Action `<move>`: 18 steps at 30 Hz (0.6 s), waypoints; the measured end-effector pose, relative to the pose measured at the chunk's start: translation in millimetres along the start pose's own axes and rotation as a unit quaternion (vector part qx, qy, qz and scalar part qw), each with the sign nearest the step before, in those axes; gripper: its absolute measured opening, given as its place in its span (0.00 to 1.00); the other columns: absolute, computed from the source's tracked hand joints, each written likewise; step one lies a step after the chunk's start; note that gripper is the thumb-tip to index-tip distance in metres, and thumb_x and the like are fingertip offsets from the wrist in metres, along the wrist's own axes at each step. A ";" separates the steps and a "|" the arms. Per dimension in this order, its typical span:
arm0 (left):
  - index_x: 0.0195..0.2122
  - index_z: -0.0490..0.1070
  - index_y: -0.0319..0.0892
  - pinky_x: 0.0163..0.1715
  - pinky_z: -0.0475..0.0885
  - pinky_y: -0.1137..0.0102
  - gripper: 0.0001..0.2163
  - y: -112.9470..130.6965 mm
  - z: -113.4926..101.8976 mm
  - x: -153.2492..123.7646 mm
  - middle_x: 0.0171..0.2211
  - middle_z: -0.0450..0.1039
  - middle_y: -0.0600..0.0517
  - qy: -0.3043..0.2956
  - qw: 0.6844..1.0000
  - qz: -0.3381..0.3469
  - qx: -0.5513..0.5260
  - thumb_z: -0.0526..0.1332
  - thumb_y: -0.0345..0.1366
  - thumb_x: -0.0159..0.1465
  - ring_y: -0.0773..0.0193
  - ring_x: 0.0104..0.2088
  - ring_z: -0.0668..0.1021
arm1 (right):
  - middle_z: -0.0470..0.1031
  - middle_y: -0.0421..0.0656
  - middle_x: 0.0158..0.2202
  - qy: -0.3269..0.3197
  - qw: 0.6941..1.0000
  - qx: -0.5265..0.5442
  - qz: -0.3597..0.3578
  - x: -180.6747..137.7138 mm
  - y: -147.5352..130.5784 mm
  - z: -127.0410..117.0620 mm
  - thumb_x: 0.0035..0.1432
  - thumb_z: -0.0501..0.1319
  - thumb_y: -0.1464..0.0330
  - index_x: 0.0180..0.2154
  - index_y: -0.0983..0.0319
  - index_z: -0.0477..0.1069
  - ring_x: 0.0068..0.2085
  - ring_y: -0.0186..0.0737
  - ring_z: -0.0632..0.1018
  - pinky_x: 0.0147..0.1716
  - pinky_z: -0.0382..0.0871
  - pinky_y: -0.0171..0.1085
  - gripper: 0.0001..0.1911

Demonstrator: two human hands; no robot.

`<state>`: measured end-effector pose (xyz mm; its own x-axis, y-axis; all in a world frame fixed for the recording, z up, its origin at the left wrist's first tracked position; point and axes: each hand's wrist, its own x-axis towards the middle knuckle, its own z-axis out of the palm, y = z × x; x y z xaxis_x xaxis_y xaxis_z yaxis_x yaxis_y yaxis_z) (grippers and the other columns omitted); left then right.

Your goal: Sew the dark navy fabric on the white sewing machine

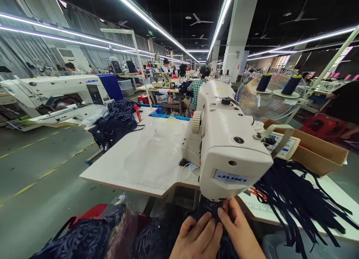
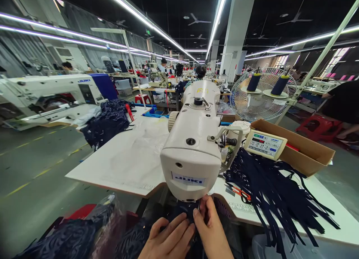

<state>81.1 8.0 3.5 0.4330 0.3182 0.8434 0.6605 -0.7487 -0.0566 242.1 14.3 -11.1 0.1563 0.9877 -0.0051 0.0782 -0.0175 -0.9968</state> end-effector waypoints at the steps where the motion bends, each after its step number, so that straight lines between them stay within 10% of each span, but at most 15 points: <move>1: 0.42 0.77 0.40 0.47 0.61 0.72 0.15 -0.6 -3.4 3.1 0.36 0.81 0.55 -0.011 1.000 -0.004 -0.007 0.49 0.33 0.74 0.70 0.43 0.79 | 0.77 0.42 0.38 0.011 1.000 -0.005 0.007 -0.2 3.1 1.0 0.51 0.63 0.45 0.49 0.57 0.68 0.44 0.43 0.79 0.47 0.74 0.39 0.31; 11: 0.45 0.72 0.46 0.32 0.64 0.71 0.22 -15.2 -19.4 24.4 0.36 0.77 0.54 -0.126 0.980 -0.096 -0.124 0.36 0.36 0.77 0.69 0.28 0.77 | 0.71 0.35 0.32 0.091 0.989 0.102 0.061 -5.9 -0.4 15.4 0.51 0.65 0.57 0.44 0.56 0.73 0.37 0.38 0.73 0.40 0.67 0.31 0.19; 18: 0.30 0.69 0.41 0.27 0.64 0.70 0.23 -21.7 -4.3 38.1 0.27 0.71 0.55 -0.129 0.989 -0.005 -0.075 0.39 0.33 0.76 0.69 0.21 0.73 | 0.77 0.38 0.42 0.076 0.981 0.162 0.076 -3.7 -2.3 15.9 0.49 0.67 0.60 0.48 0.55 0.72 0.50 0.45 0.74 0.48 0.68 0.35 0.23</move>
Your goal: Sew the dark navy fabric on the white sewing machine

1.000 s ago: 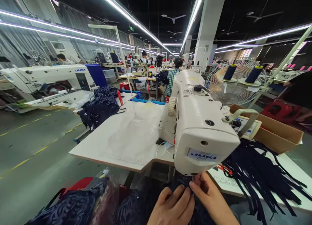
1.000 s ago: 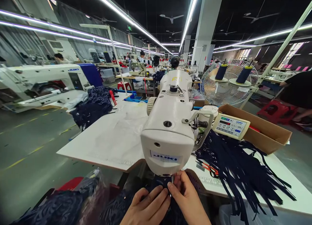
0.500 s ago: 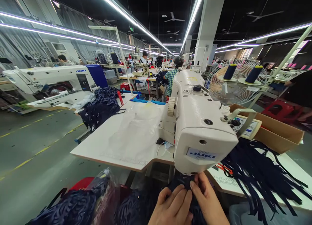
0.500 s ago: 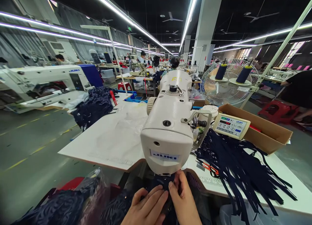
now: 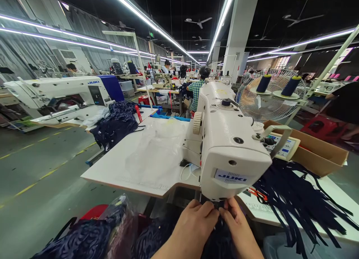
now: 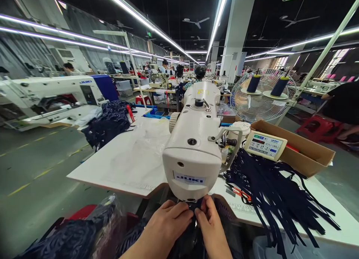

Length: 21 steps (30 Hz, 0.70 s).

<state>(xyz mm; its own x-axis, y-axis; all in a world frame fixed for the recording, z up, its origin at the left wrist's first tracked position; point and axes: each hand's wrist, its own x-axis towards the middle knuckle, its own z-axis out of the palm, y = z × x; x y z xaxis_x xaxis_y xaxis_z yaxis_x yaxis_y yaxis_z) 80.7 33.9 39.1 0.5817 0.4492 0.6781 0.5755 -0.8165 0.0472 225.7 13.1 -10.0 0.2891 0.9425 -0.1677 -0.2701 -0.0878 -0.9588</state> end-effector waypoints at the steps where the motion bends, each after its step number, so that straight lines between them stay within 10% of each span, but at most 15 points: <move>1: 0.29 0.69 0.41 0.26 0.63 0.69 0.24 0.1 0.4 2.8 0.26 0.71 0.55 0.006 1.000 0.016 0.015 0.38 0.32 0.76 0.69 0.20 0.72 | 0.77 0.39 0.45 -0.011 1.000 0.005 0.002 2.0 1.5 -2.1 0.49 0.67 0.59 0.49 0.55 0.71 0.53 0.46 0.73 0.50 0.67 0.36 0.24; 7: 0.31 0.70 0.38 0.27 0.64 0.68 0.24 2.1 -0.7 8.9 0.27 0.72 0.54 -0.011 0.997 0.064 0.043 0.36 0.30 0.76 0.69 0.23 0.75 | 0.74 0.43 0.56 -0.065 0.997 -0.001 0.031 4.6 8.3 -18.9 0.50 0.69 0.56 0.56 0.54 0.68 0.61 0.49 0.69 0.60 0.60 0.43 0.31; 21: 0.38 0.69 0.42 0.33 0.71 0.71 0.11 -17.1 -8.9 -0.9 0.33 0.73 0.53 -0.100 0.991 0.081 -0.039 0.49 0.30 0.74 0.68 0.29 0.77 | 0.75 0.42 0.51 -0.051 0.998 0.047 0.003 -9.2 27.8 -15.6 0.46 0.68 0.67 0.55 0.54 0.67 0.48 0.39 0.77 0.47 0.70 0.33 0.32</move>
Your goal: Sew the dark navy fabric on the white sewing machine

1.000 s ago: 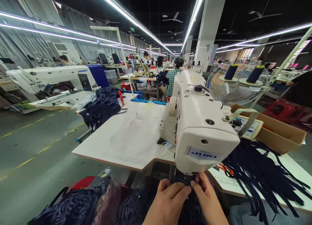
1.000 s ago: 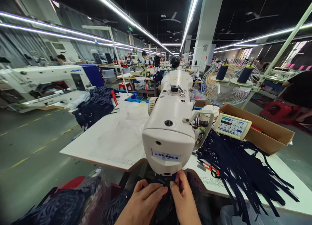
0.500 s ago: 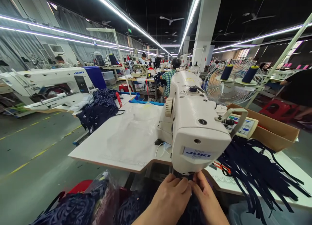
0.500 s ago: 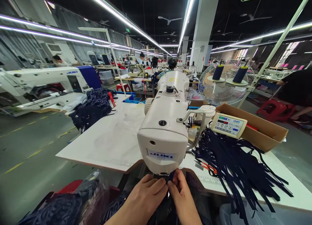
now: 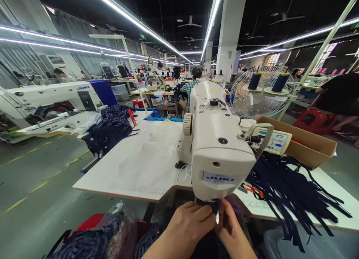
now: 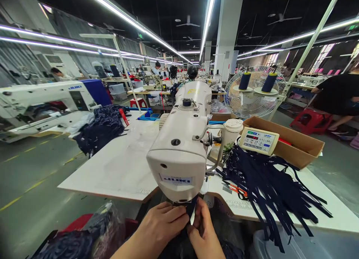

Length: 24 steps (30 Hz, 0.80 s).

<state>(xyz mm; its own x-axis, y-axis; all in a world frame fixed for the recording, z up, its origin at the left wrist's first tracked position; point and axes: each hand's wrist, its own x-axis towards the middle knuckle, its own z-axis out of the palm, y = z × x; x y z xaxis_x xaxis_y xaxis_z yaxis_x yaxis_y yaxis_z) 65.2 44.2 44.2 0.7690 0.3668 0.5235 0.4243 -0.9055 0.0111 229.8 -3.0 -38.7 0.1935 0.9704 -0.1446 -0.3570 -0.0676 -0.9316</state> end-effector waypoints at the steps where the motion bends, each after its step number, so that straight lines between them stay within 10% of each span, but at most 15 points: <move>1: 0.39 0.69 0.42 0.34 0.71 0.72 0.10 -1.6 -2.2 -0.4 0.34 0.74 0.53 -0.015 1.000 0.011 -0.009 0.50 0.29 0.73 0.68 0.30 0.78 | 0.75 0.42 0.52 -0.009 1.000 -0.002 0.009 -0.2 -1.6 -0.9 0.46 0.68 0.67 0.55 0.54 0.67 0.51 0.40 0.76 0.48 0.69 0.34 0.33; 13: 0.46 0.70 0.35 0.38 0.76 0.70 0.07 -2.4 -16.9 2.2 0.40 0.75 0.45 -0.108 0.981 0.145 0.065 0.54 0.28 0.71 0.61 0.40 0.78 | 0.78 0.45 0.52 -0.007 0.999 -0.026 0.026 5.5 -18.4 1.8 0.46 0.72 0.54 0.51 0.55 0.73 0.57 0.49 0.74 0.56 0.67 0.42 0.30; 24: 0.52 0.68 0.38 0.46 0.75 0.70 0.10 -2.5 -28.0 -2.2 0.40 0.78 0.48 -0.090 0.994 0.061 -0.007 0.53 0.29 0.71 0.65 0.39 0.80 | 0.80 0.42 0.48 -0.005 0.996 -0.079 -0.045 6.7 -21.2 6.1 0.51 0.68 0.47 0.49 0.57 0.73 0.51 0.45 0.77 0.54 0.68 0.38 0.29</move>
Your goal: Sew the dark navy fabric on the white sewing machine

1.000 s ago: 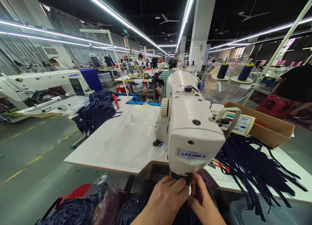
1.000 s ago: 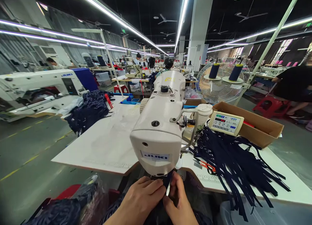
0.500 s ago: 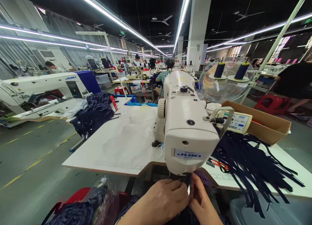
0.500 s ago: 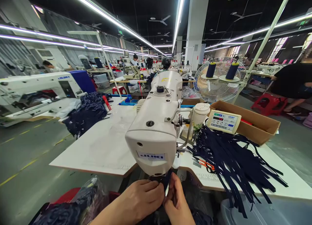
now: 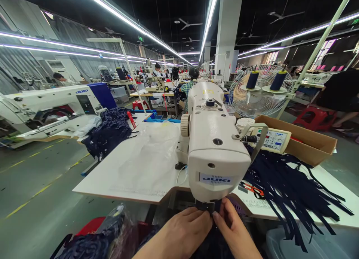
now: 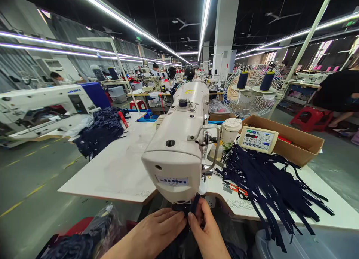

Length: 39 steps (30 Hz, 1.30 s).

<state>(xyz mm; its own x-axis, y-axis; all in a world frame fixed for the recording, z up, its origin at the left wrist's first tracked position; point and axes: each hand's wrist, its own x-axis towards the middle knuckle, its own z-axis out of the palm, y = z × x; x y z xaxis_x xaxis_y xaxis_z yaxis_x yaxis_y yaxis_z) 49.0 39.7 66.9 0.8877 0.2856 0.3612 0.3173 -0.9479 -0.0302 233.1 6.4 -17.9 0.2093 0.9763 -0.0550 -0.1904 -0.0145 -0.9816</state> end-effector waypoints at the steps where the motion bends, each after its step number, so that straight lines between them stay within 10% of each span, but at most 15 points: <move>1: 0.52 0.69 0.38 0.45 0.74 0.71 0.10 0.6 1.0 -0.4 0.41 0.78 0.48 0.013 1.000 -0.012 -0.004 0.53 0.31 0.73 0.65 0.39 0.80 | 0.80 0.42 0.47 0.009 1.000 -0.002 -0.001 -0.3 1.3 0.6 0.51 0.67 0.46 0.49 0.57 0.73 0.50 0.44 0.77 0.52 0.69 0.37 0.30; 9: 0.45 0.71 0.39 0.39 0.68 0.68 0.17 9.8 12.8 -1.2 0.36 0.79 0.53 0.152 0.988 -0.018 0.005 0.46 0.42 0.76 0.66 0.42 0.80 | 0.80 0.42 0.48 0.032 0.997 -0.030 0.059 1.4 6.7 -6.7 0.46 0.71 0.49 0.49 0.58 0.73 0.52 0.48 0.77 0.51 0.71 0.37 0.32; 31: 0.42 0.75 0.38 0.39 0.64 0.69 0.16 18.3 20.3 -2.5 0.32 0.78 0.56 0.182 0.974 -0.042 0.130 0.47 0.25 0.73 0.69 0.37 0.79 | 0.81 0.41 0.44 0.094 0.995 -0.022 0.025 -3.5 13.1 7.8 0.48 0.69 0.47 0.49 0.57 0.72 0.48 0.46 0.78 0.48 0.72 0.36 0.31; 39: 0.44 0.74 0.40 0.40 0.66 0.70 0.18 17.8 24.3 -7.5 0.33 0.76 0.52 0.167 0.976 -0.050 0.132 0.46 0.40 0.75 0.65 0.42 0.78 | 0.81 0.40 0.39 0.103 0.994 -0.013 0.020 -5.6 10.7 15.1 0.48 0.68 0.47 0.48 0.56 0.71 0.46 0.46 0.79 0.46 0.73 0.35 0.30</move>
<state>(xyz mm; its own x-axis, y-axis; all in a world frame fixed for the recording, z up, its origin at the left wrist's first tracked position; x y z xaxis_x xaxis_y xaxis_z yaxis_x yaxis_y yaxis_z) 56.1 24.1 41.0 0.7041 0.2711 0.6563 0.5107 -0.8355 -0.2027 215.5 4.0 -25.3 0.3940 0.9103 -0.1269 -0.1773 -0.0603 -0.9823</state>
